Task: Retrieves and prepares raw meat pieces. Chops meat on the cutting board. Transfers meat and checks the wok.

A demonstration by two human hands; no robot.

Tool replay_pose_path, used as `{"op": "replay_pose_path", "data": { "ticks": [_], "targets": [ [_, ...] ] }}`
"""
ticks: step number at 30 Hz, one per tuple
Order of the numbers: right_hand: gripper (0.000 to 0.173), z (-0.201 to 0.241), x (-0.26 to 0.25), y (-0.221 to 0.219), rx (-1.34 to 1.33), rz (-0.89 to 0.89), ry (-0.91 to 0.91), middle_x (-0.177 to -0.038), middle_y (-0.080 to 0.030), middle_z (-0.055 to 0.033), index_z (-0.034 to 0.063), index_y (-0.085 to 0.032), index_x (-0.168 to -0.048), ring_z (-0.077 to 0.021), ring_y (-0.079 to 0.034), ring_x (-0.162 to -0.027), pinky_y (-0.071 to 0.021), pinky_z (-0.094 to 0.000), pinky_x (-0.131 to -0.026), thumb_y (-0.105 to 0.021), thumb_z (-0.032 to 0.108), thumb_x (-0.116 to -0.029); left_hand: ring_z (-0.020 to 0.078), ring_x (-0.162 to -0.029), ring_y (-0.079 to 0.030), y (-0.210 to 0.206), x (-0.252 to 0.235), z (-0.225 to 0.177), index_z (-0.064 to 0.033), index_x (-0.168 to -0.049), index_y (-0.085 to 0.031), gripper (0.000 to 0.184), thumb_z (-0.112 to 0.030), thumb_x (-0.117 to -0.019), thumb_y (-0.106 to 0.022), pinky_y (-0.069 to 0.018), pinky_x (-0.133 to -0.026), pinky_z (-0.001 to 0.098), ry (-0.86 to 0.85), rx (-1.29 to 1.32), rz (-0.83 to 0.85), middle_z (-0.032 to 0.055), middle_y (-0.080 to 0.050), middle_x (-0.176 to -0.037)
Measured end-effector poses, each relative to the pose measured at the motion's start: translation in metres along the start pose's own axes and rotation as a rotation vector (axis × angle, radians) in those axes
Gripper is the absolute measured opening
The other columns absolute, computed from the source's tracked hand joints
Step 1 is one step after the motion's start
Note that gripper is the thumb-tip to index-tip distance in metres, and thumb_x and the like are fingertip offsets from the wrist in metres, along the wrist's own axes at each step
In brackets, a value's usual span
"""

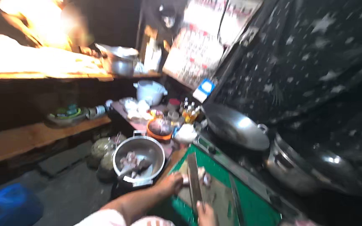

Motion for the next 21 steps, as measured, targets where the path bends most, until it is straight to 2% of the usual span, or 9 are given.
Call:
{"op": "replay_pose_path", "data": {
  "ticks": [2,4,6,8,12,15,18,21],
  "targets": [
    [0.046,0.001,0.003,-0.001,0.011,0.029,-0.074,-0.075,-0.066,-0.0163,-0.0028,-0.067,-0.103,-0.0293,-0.066,-0.065,-0.0576,-0.0524,-0.067,-0.05,0.039,-0.1085,0.0312,-0.118,-0.065,0.011,0.003,-0.007,-0.0044,-0.11,-0.072,0.022,-0.02,-0.099,-0.063,-0.0527,-0.104,0.0476,-0.015,0.016,0.006,0.017,-0.069,-0.12],
    [0.046,0.01,0.011,0.0,0.037,0.071,-0.135,-0.078,-0.066,-0.0172,-0.0031,-0.066,-0.108,-0.0301,-0.066,-0.067,-0.0576,-0.0526,-0.069,-0.048,0.039,-0.1096,0.031,-0.119,-0.065,0.018,0.002,-0.011,-0.0021,-0.11,-0.071,0.024,-0.021,-0.0999,-0.062,-0.0517,-0.105,0.0469,-0.016,0.047,0.02,0.018,-0.069,-0.121],
    [0.047,0.013,0.016,-0.001,0.061,0.097,-0.163,-0.08,-0.065,-0.0161,-0.0032,-0.065,-0.111,-0.0283,-0.065,-0.067,-0.0578,-0.0501,-0.069,-0.045,0.039,-0.1104,0.031,-0.115,-0.067,0.009,0.004,-0.003,0.0001,-0.107,-0.071,0.019,-0.016,-0.0989,-0.064,-0.0537,-0.103,0.0471,-0.024,0.088,0.008,0.0184,-0.07,-0.118],
    [0.045,0.008,0.018,-0.004,0.072,0.09,-0.173,-0.076,-0.063,-0.0122,-0.0018,-0.065,-0.109,-0.0242,-0.064,-0.064,-0.0574,-0.0461,-0.066,-0.044,0.039,-0.1104,0.033,-0.113,-0.067,-0.005,0.008,0.009,-0.0001,-0.106,-0.072,0.017,-0.013,-0.0969,-0.066,-0.0556,-0.099,0.0487,-0.053,0.086,-0.03,0.0197,-0.069,-0.118],
    [0.041,0.006,0.022,-0.009,0.115,0.097,-0.189,-0.073,-0.06,-0.0093,0.0004,-0.064,-0.103,-0.0208,-0.062,-0.061,-0.0557,-0.0426,-0.063,-0.045,0.036,-0.1107,0.035,-0.114,-0.068,-0.009,0.006,0.015,-0.0019,-0.113,-0.073,0.021,-0.015,-0.0977,-0.066,-0.0553,-0.099,0.0511,-0.026,0.038,-0.016,0.0199,-0.068,-0.123],
    [0.043,0.009,0.026,-0.011,0.207,0.089,-0.186,-0.074,-0.061,-0.0101,0.0011,-0.064,-0.098,-0.0222,-0.063,-0.065,-0.0547,-0.0443,-0.066,-0.045,0.037,-0.1107,0.0348,-0.116,-0.067,-0.01,0.004,0.012,-0.0017,-0.114,-0.072,0.023,-0.015,-0.0964,-0.068,-0.0544,-0.101,0.0498,-0.037,0.023,-0.015,0.0194,-0.068,-0.123],
    [0.044,0.014,0.029,-0.011,0.316,0.06,-0.156,-0.077,-0.064,-0.0136,0.0007,-0.065,-0.097,-0.0286,-0.066,-0.076,-0.0531,-0.0503,-0.072,-0.045,0.037,-0.1105,0.036,-0.115,-0.067,-0.009,0.0,0.01,-0.0004,-0.11,-0.073,0.02,-0.012,-0.095,-0.069,-0.0535,-0.102,0.0493,-0.049,0.035,-0.028,0.0206,-0.069,-0.12],
    [0.044,0.016,0.031,-0.011,0.394,0.053,-0.117,-0.076,-0.065,-0.015,0.0016,-0.065,-0.095,-0.0324,-0.068,-0.077,-0.0537,-0.053,-0.071,-0.045,0.038,-0.1102,0.0367,-0.113,-0.068,-0.006,-0.001,0.009,0.0006,-0.107,-0.074,0.017,-0.008,-0.0938,-0.068,-0.0539,-0.101,0.049,-0.049,0.057,-0.051,0.0216,-0.07,-0.117]
  ]
}}
Point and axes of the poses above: each hand's wrist, its own x-axis away from the middle knuckle, its own y-axis out of the back of the hand, z = x × y, the point moved 10 cm from there along -x, towards the middle knuckle
